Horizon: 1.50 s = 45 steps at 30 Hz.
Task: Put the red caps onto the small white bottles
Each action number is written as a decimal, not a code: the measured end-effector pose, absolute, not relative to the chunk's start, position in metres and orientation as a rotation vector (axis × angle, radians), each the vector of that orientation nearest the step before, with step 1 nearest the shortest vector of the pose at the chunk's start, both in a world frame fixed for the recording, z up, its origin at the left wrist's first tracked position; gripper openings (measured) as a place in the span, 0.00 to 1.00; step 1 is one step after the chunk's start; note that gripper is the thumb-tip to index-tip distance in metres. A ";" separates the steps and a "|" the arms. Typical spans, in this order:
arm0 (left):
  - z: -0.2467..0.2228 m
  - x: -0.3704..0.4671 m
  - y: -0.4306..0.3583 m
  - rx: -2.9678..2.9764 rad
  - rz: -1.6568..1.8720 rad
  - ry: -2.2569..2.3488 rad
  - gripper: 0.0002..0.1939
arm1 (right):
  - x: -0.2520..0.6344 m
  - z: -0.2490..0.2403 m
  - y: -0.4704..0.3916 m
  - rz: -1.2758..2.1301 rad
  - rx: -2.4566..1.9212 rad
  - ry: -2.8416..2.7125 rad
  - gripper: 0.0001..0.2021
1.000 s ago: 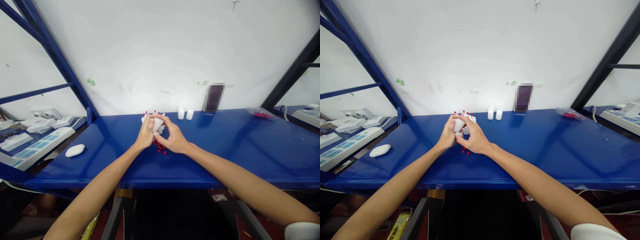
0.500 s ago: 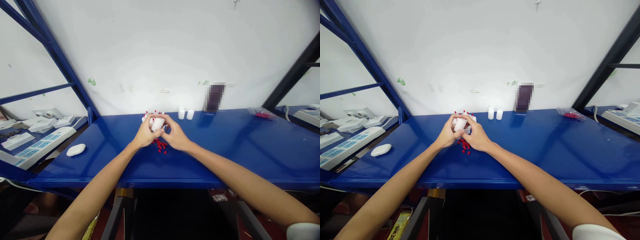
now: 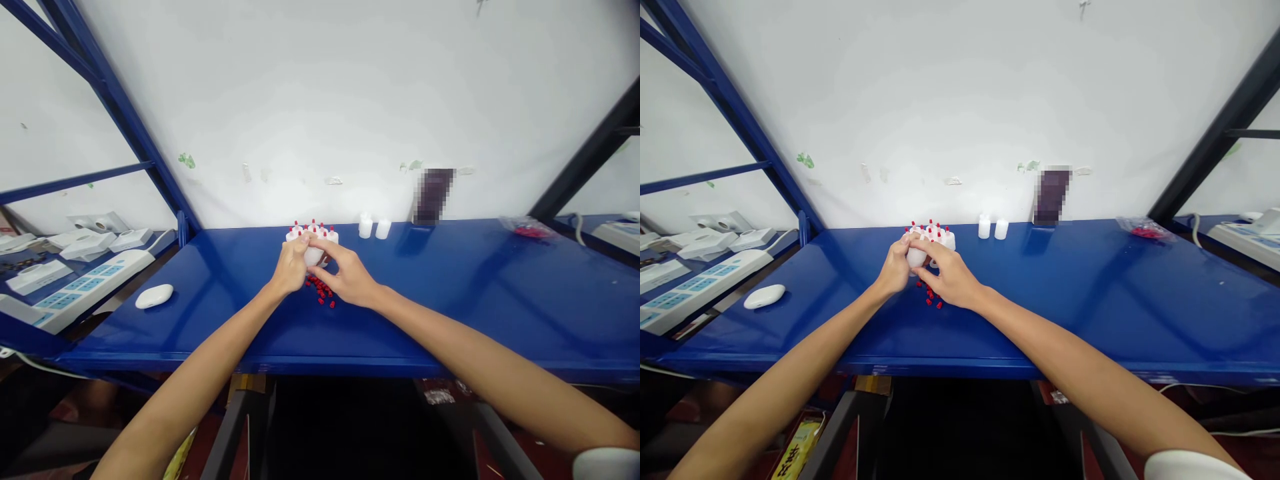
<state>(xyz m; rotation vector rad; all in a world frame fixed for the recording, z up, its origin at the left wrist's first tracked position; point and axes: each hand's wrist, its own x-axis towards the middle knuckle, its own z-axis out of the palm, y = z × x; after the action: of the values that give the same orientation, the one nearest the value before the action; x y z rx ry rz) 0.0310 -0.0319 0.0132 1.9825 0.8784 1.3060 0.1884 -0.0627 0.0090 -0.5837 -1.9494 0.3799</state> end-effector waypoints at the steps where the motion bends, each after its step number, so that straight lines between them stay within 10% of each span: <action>1: 0.012 0.032 -0.032 1.961 1.309 0.868 0.31 | 0.188 0.008 -0.062 0.332 -0.586 -1.964 0.22; 9: 0.012 0.028 -0.026 1.977 1.273 0.919 0.25 | 0.189 0.011 -0.064 0.201 -0.816 -1.952 0.39; 15: 0.008 0.005 -0.009 1.918 1.343 1.012 0.27 | 0.209 0.009 -0.051 0.214 -1.025 -2.262 0.11; 45: 0.011 0.006 -0.015 2.082 1.100 0.960 0.21 | 0.215 0.006 -0.037 0.116 -0.967 -2.390 0.12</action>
<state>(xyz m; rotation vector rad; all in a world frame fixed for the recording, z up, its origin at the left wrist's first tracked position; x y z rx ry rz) 0.0061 -0.0150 0.0113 2.0823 0.9605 1.1005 0.2146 -0.0369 0.0058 -0.9673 -2.3896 0.1161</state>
